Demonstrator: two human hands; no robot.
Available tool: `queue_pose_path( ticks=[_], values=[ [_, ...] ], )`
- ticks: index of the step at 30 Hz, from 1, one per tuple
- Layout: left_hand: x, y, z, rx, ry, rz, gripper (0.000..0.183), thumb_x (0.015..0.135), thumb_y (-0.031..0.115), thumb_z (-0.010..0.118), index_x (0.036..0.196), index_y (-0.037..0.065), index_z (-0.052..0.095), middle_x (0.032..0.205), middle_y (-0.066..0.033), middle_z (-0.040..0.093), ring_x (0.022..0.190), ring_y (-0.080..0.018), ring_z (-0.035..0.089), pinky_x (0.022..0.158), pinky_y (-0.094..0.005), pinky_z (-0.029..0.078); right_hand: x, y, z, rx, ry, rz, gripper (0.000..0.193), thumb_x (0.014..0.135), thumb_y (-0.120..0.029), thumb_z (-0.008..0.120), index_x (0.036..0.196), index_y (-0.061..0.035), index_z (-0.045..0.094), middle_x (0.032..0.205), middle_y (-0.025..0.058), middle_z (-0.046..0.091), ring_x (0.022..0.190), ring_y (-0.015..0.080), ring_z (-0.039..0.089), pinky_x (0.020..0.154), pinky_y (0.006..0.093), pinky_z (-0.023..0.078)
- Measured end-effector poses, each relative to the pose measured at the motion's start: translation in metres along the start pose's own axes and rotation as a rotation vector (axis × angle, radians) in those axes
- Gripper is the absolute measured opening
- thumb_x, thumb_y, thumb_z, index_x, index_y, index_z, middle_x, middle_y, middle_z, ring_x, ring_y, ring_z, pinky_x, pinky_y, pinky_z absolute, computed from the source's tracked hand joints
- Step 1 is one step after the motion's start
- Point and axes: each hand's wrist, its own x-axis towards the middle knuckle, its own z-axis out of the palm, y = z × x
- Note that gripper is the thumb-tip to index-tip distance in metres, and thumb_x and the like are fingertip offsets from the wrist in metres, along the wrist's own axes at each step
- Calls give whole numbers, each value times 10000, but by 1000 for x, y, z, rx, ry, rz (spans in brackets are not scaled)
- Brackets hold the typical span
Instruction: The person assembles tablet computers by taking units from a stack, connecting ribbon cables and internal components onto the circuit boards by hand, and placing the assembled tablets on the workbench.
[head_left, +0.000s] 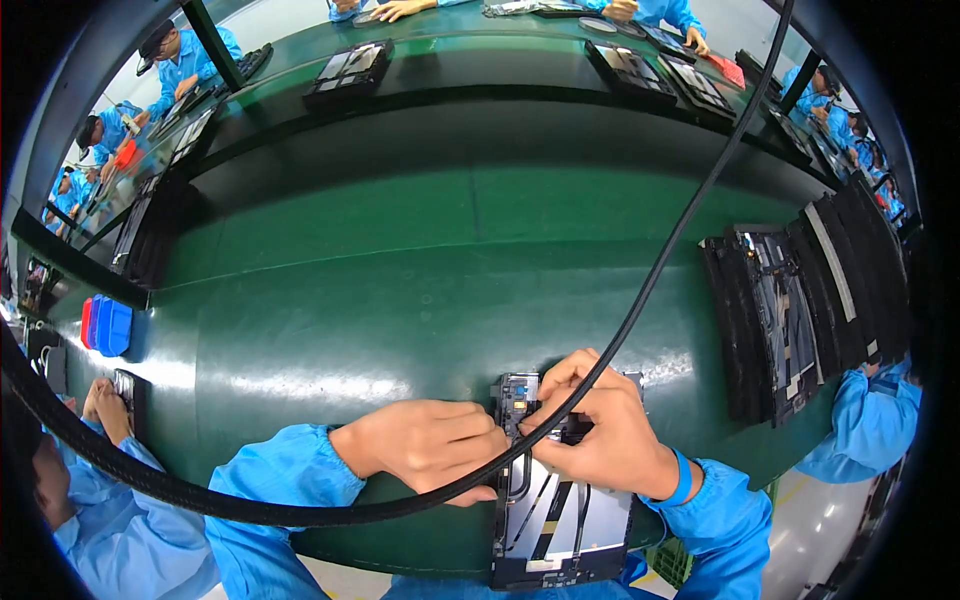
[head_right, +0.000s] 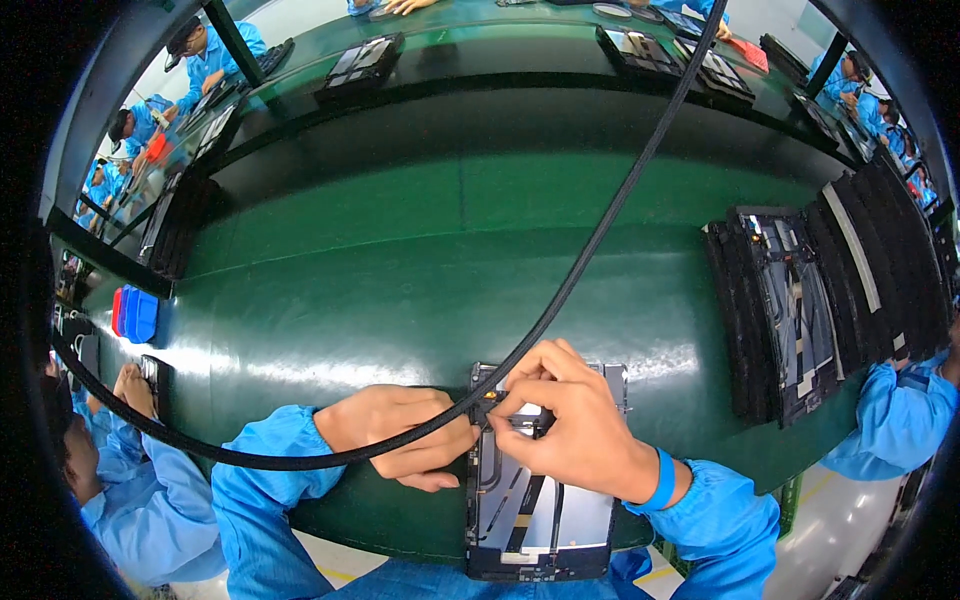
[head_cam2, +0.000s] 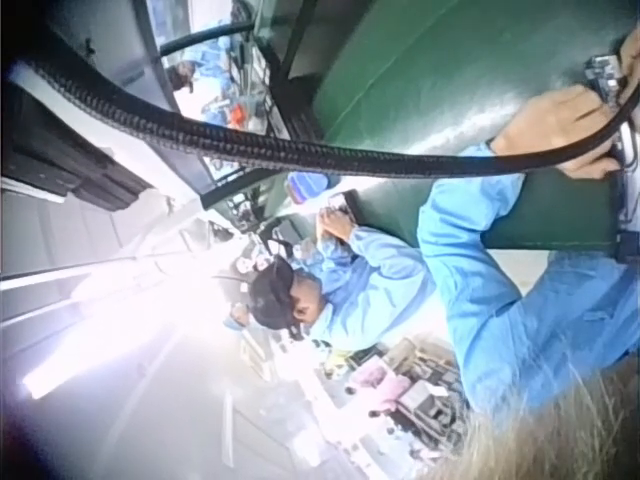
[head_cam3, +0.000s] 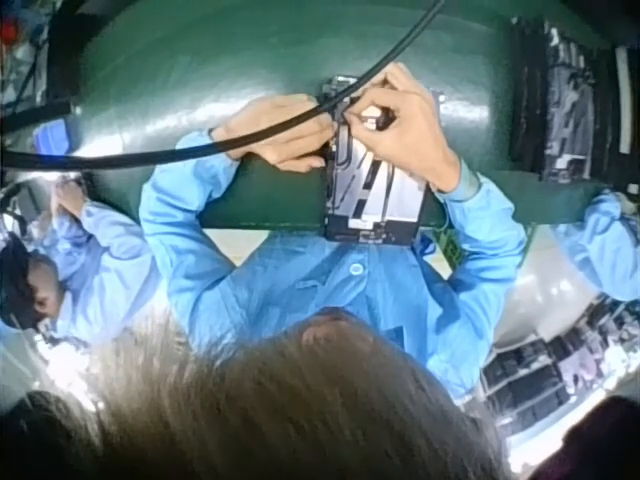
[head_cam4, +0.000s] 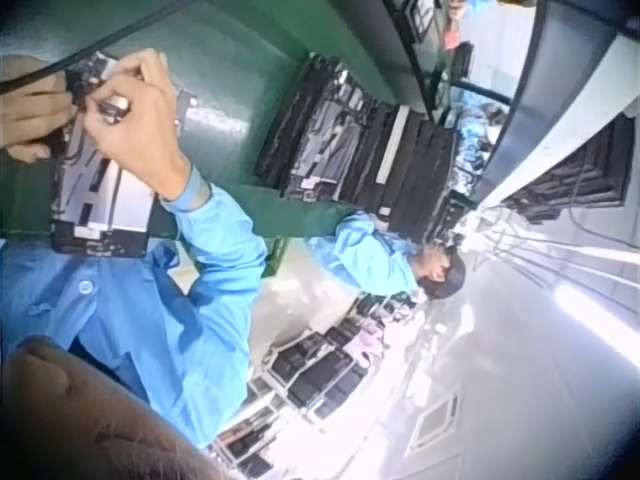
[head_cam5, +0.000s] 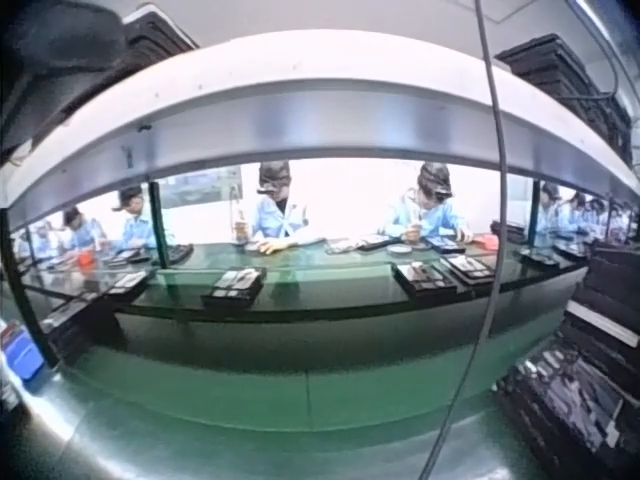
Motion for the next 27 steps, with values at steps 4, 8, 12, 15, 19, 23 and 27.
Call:
queue_pose_path(
  ticks=[4,8,12,15,19,23,27],
  values=[
    [-4,-2,-2,23,-11,5,382,950,266,804,1005,-103,720,1025,-178,720,838,-310,695,776,-386,631,2,-2,0,-8,-16,17,100,802,-31,888,874,-46,821,1003,63,665,927,235,648,764,361,533],
    [0,2,-5,23,-42,-12,401,950,298,792,1010,-94,736,1024,-172,727,853,-308,696,765,-393,615,-3,0,3,6,13,4,153,821,-32,888,965,-57,844,1057,77,677,972,245,685,831,368,579],
    [-1,5,-4,49,-82,-61,427,933,335,788,1015,-81,744,1038,-161,730,877,-309,694,747,-398,572,-4,-5,1,17,51,-1,432,832,10,870,1251,-82,817,1302,135,612,1010,243,703,879,374,599],
    [-1,26,1,117,-129,-110,512,951,493,719,1123,18,804,987,-97,740,767,-264,691,688,-409,555,-10,2,2,70,182,-83,506,786,1,805,1279,-108,837,1375,145,580,1101,247,647,951,375,568],
    [16,115,38,-366,-269,-68,605,997,448,697,1483,89,669,1451,-162,647,1379,-360,597,1174,-526,469,-14,1,-23,-146,354,-241,469,776,13,820,1225,-117,857,1342,146,610,1088,260,637,924,369,571],
    [27,120,44,-189,-454,-42,558,1018,418,671,1475,97,677,1475,-173,656,1380,-333,613,1203,-515,458,-32,-8,-72,-536,588,-261,440,780,-23,845,1211,-111,827,1366,180,627,1143,319,617,951,415,554],
    [32,65,38,-84,-387,-231,671,924,386,795,1562,243,649,1501,-129,628,1296,-346,652,1083,-536,512,-77,-14,-109,-780,702,86,780,749,-137,901,1493,-121,667,1598,279,433,1368,449,498,1170,546,435]
  ],
)
